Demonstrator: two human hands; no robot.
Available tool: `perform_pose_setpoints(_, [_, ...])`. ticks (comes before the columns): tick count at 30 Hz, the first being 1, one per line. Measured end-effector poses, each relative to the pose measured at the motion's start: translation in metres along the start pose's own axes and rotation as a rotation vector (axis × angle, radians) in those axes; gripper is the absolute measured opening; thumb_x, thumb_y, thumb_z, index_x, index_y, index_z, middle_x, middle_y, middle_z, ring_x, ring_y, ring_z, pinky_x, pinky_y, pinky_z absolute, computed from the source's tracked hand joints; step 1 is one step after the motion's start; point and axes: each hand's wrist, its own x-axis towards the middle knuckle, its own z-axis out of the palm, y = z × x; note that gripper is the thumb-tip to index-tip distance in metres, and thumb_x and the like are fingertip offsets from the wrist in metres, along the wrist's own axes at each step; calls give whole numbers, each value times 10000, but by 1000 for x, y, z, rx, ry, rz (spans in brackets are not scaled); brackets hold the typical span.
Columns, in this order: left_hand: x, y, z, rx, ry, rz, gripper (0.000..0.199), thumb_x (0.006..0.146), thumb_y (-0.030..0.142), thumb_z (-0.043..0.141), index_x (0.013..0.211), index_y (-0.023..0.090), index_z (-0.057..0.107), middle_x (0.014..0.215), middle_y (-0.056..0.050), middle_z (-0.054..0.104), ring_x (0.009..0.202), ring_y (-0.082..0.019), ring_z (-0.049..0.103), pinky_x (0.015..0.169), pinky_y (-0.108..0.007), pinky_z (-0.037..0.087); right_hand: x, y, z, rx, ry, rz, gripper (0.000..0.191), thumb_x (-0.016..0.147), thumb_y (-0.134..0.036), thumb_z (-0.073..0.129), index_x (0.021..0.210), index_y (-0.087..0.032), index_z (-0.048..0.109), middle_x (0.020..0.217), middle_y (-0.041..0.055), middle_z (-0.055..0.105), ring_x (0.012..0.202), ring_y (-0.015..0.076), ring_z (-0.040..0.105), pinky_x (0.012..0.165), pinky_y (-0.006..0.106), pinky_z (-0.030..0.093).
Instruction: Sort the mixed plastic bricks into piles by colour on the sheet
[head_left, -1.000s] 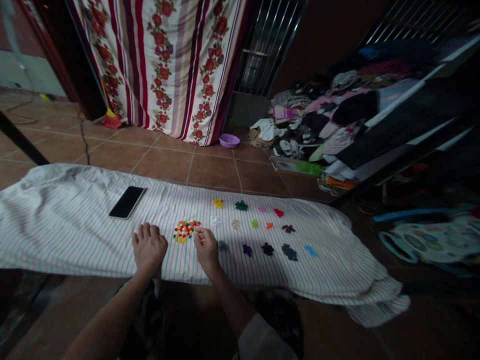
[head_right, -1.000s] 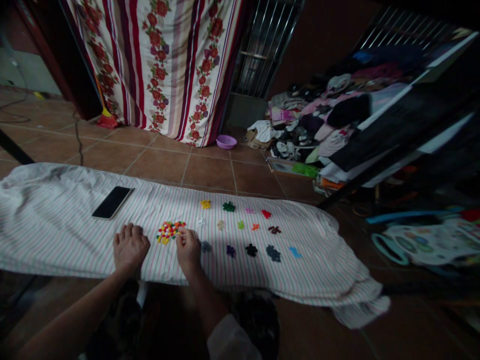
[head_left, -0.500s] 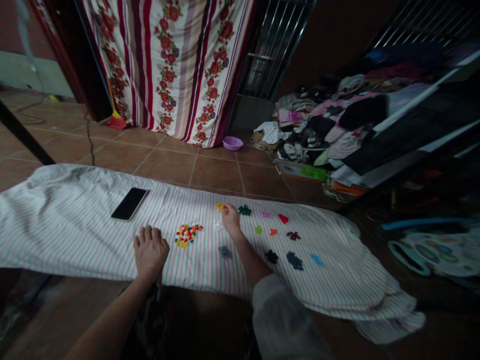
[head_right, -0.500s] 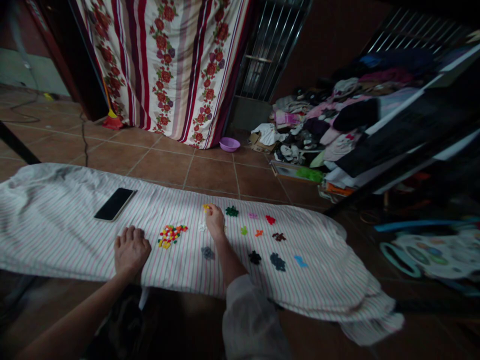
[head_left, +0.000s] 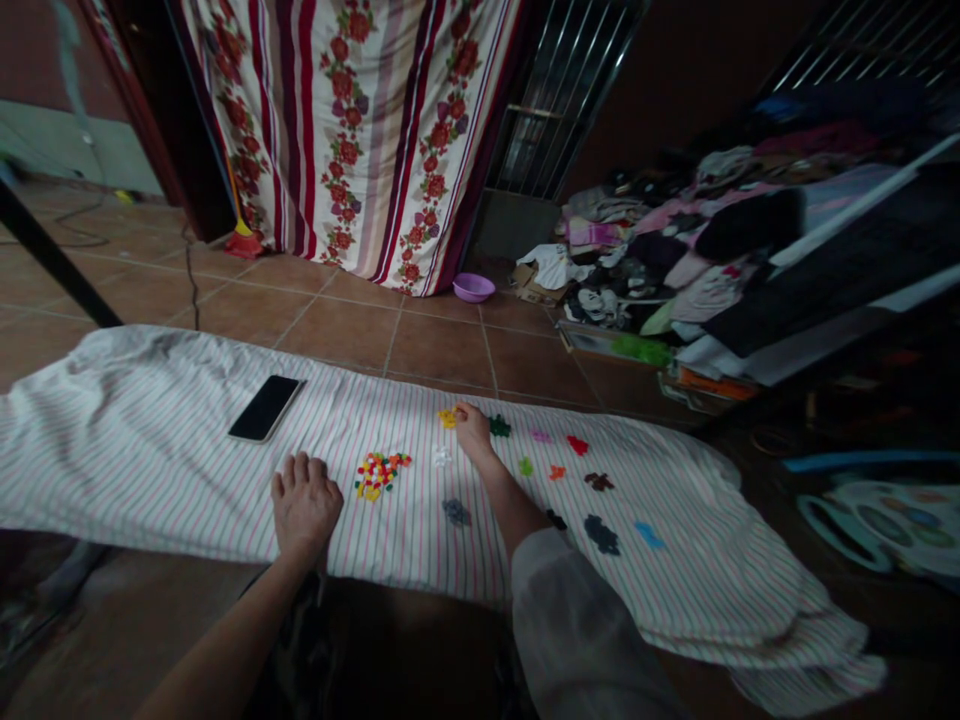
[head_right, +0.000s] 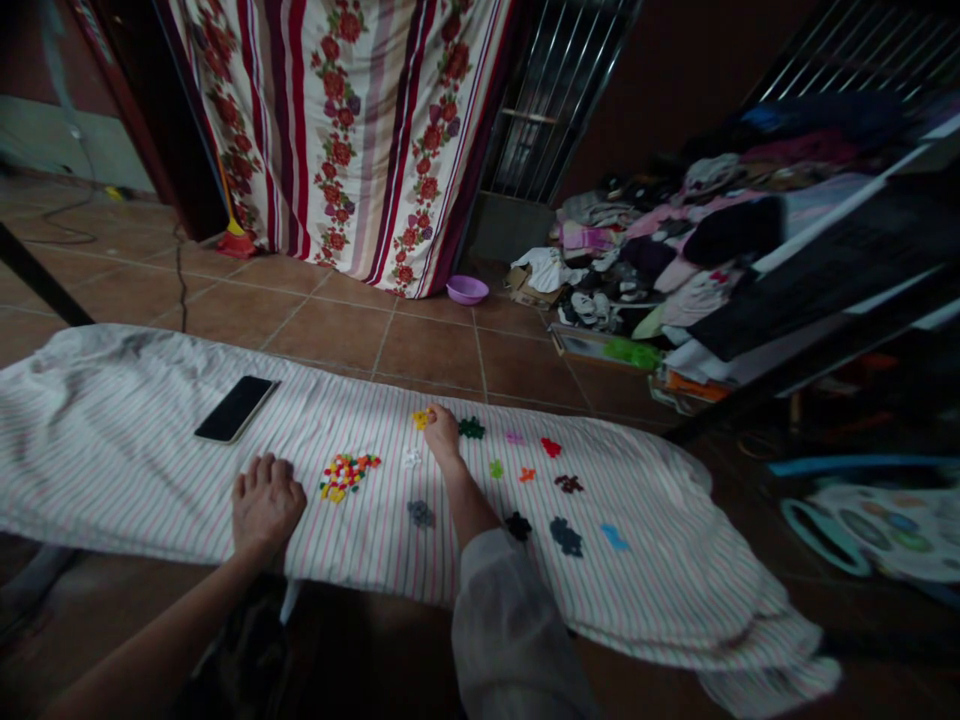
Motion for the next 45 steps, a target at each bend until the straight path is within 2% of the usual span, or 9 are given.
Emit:
perform_pose_setpoints(7, [1, 0, 0, -4, 10, 5, 312, 850, 229, 380, 1051, 126, 596, 1327, -178, 549, 1316, -328, 420, 1075, -488, 310, -5, 1, -8, 41, -1, 16, 305, 806, -139, 460, 948, -178, 727, 937, 81, 735, 893, 205, 676, 838, 315, 498])
perform_pose_setpoints(11, [1, 0, 0, -22, 8, -4, 323, 844, 233, 380, 1060, 125, 595, 1324, -181, 548, 1318, -329, 417, 1077, -491, 304, -17, -8, -14, 92, 6, 1, 307, 806, -155, 443, 937, -177, 720, 945, 72, 726, 899, 197, 666, 855, 319, 499])
perform_pose_setpoints(14, [1, -1, 0, -25, 16, 9, 333, 848, 238, 371, 1067, 119, 593, 1321, -184, 547, 1312, -331, 422, 1075, -494, 304, -45, -25, -8, 186, -41, -97, 302, 824, -176, 445, 968, -189, 710, 996, 58, 716, 930, 182, 657, 865, 304, 502])
perform_pose_setpoints(19, [0, -2, 1, -22, 14, 16, 332, 847, 236, 374, 1058, 114, 600, 1311, -189, 554, 1309, -335, 420, 1072, -492, 305, -114, -58, 18, 220, -149, -212, 302, 839, -154, 477, 1027, -233, 699, 1026, 34, 692, 902, 154, 653, 847, 271, 511])
perform_pose_setpoints(22, [0, -2, 1, -17, 16, 5, 334, 836, 235, 391, 1067, 118, 601, 1331, -186, 545, 1315, -330, 417, 1080, -489, 299, -146, -67, 31, 181, -147, -224, 297, 848, -147, 482, 1034, -234, 696, 1013, 43, 672, 886, 154, 645, 836, 271, 517])
perform_pose_setpoints(25, [0, -2, 1, -19, 18, 1, 327, 834, 234, 392, 1057, 121, 603, 1328, -181, 550, 1314, -328, 421, 1079, -488, 303, -163, -66, 38, 129, -92, -225, 285, 865, -165, 473, 1035, -215, 696, 1005, 67, 653, 925, 174, 633, 865, 294, 512])
perform_pose_setpoints(29, [0, -1, 0, -40, 21, -3, 330, 839, 227, 377, 1055, 117, 601, 1337, -190, 541, 1320, -329, 419, 1083, -493, 299, -169, -62, 42, 70, -53, -254, 311, 874, -160, 456, 1063, -204, 698, 1031, 89, 641, 1004, 194, 609, 904, 305, 495])
perform_pose_setpoints(45, [-1, -2, -1, -38, 30, 1, 338, 856, 230, 359, 1061, 96, 593, 1332, -192, 542, 1308, -335, 426, 1079, -493, 300, -169, -62, 47, -2, -22, -272, 276, 919, -188, 425, 1030, -178, 677, 1017, 97, 620, 989, 199, 588, 885, 303, 477])
